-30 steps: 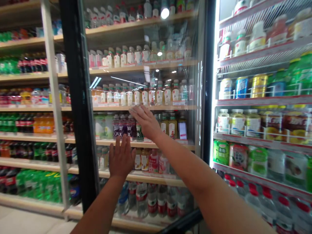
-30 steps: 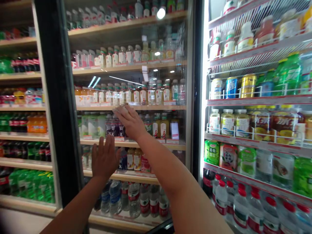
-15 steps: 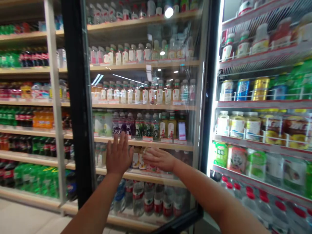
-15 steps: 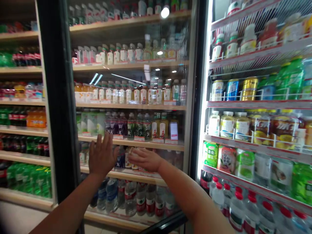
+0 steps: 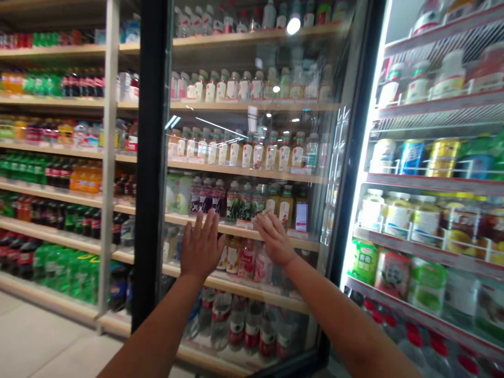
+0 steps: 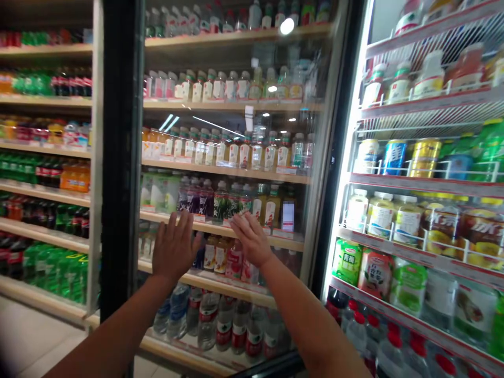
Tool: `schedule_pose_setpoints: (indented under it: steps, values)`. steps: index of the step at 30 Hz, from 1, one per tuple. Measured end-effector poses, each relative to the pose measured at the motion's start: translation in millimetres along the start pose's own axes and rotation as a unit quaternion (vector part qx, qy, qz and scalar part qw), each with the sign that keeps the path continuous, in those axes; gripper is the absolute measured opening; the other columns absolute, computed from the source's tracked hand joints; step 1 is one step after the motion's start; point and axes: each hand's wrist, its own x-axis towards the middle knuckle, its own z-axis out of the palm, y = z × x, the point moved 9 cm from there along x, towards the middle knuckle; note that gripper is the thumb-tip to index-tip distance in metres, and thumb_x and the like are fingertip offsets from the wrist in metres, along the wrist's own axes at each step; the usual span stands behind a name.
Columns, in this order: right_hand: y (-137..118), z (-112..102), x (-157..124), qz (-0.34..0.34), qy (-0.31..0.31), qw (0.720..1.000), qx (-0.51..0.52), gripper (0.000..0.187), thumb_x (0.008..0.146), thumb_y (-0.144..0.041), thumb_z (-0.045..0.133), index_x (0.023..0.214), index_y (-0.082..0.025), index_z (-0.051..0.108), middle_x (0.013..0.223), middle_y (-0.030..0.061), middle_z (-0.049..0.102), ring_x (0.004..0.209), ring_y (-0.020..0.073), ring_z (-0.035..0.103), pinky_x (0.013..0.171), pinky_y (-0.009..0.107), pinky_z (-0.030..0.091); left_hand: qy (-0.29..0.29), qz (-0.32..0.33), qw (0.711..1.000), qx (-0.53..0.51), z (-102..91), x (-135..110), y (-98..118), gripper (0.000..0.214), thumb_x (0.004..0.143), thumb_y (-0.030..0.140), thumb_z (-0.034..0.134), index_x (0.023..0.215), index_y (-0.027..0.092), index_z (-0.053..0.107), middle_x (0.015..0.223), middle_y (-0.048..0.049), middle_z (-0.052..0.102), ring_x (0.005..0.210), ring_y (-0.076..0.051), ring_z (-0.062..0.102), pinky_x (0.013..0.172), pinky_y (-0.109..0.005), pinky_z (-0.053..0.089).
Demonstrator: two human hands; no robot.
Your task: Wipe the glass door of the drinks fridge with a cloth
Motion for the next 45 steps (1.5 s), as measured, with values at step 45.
schedule_pose_setpoints:
  steps: [45]
  values:
    - [-169, 80, -103, -0.222, -0.105, 0.969, 0.03, 0.039, 0.102, -0.027, 0.046, 0.14, -0.023, 0.054, 0.161, -0.0009, 0.035, 0.15, 0.0227, 0.03, 0.116, 0.037, 0.04, -0.015, 0.004, 0.999, 0.03, -4.9, -1, 7, 0.076, 0.099, 0.034, 0.049, 0.159, 0.013, 0.007, 0.158, -0.0126, 0.032, 0.152, -0.028, 0.013, 0.125, -0.049, 0.012]
